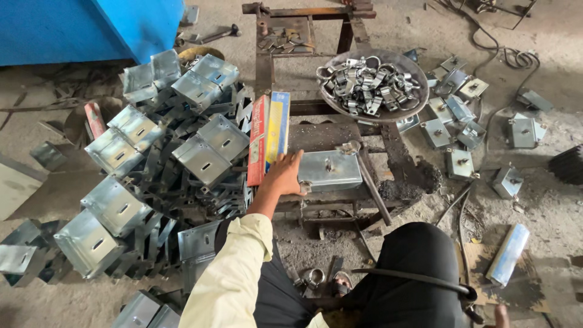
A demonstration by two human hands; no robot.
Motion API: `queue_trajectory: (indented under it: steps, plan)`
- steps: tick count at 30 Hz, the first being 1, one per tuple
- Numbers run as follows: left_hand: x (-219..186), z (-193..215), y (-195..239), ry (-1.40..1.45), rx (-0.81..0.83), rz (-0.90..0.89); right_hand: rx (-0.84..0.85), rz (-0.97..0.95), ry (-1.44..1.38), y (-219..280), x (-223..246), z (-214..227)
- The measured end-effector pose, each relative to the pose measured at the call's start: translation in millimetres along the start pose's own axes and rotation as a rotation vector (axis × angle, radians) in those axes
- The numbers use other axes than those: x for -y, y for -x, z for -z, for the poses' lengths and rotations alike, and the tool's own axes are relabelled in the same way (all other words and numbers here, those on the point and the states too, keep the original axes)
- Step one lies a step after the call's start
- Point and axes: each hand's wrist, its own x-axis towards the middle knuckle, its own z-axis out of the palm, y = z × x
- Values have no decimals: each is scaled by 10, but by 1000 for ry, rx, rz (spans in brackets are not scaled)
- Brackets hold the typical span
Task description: The person assembles metal components by placing a circular bracket onto a rectangular metal plate, using a hammer to fit the parts together, and then welding the bracket in place with a welding torch.
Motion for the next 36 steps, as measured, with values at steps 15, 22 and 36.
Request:
queue_trajectory:
  steps: [15,22,36]
  plan:
    - [-545,-366,1284,542,-483,142,303,197,-1060,133,671,-480]
    - [-607,-450,1249,597,-671,23,584,612,-796,652,1141,-1105]
    - [-526,-213,1348,611,-938,99,22,1150,221,1958,628,-1554]
